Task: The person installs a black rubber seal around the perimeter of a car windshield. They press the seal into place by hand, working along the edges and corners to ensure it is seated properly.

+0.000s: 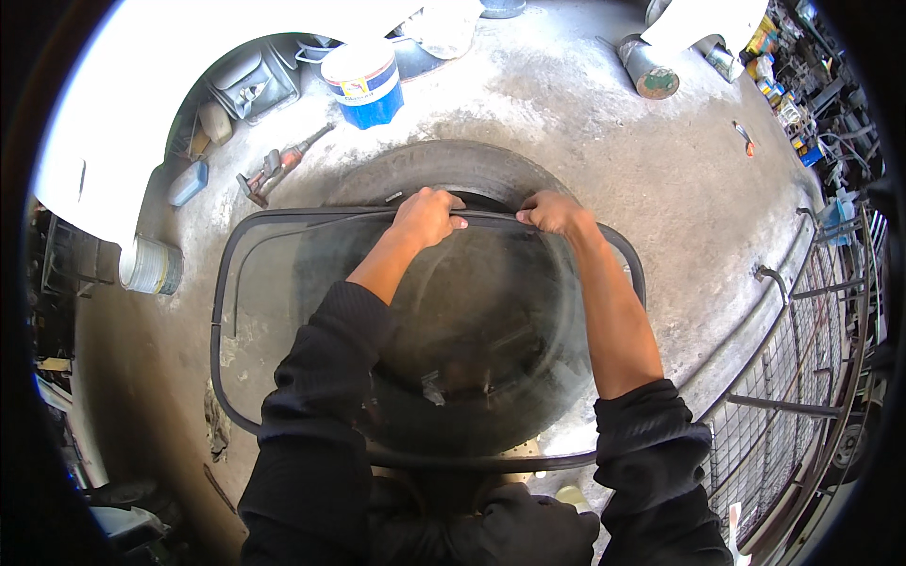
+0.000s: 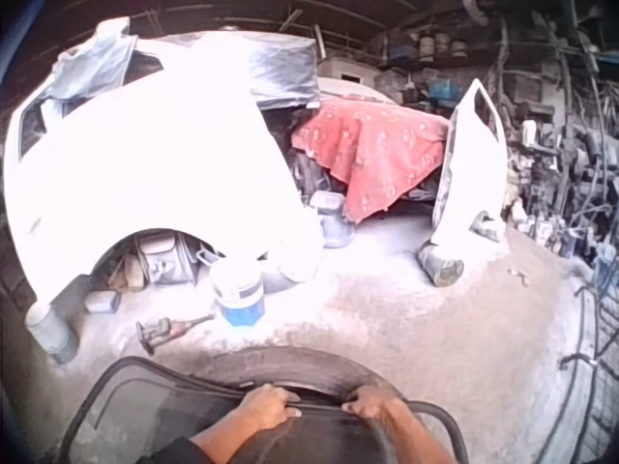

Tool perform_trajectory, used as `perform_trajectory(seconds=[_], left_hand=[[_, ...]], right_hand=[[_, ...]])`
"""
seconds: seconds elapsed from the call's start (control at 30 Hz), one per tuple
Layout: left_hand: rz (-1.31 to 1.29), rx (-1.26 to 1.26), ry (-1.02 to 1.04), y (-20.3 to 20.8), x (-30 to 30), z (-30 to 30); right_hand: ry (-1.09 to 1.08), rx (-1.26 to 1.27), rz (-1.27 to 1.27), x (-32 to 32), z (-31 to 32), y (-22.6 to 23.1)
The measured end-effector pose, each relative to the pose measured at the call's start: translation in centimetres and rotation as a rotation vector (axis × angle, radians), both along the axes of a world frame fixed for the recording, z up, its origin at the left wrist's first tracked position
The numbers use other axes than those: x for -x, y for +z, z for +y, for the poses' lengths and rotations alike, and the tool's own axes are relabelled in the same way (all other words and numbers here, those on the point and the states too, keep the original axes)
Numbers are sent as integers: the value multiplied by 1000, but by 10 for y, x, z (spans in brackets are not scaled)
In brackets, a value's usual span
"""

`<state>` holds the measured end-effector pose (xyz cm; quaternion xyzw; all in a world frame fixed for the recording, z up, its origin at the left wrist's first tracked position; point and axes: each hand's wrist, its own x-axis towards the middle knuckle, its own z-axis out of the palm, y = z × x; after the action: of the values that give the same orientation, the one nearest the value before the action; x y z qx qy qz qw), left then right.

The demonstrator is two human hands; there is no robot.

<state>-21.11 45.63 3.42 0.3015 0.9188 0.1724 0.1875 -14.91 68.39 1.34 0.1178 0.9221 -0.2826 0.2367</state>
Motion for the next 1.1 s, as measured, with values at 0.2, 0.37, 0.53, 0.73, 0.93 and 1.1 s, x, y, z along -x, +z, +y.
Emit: perform_trajectory(seconds=[0.2,0.37,0.53,0.73,0.93,1.1], left_hand=[[-14,-4,69,-3,-7,3],[15,-104,91,-10,-8,4],[-19,-28,126,-5,-5,0],[-36,-33,137,3,-9,8],[57,-57,108,-7,-6,4],[12,-62,103,-4,-7,10]], right_hand=[[26,109,-50,6,6,4],[-108,153,-99,13,-9,4],[-149,166,-194,20,-21,8],[-73,295,-96,30,-16,-5],[19,17,-85,32,-32,-2],[51,103,30,30,-27,-14]])
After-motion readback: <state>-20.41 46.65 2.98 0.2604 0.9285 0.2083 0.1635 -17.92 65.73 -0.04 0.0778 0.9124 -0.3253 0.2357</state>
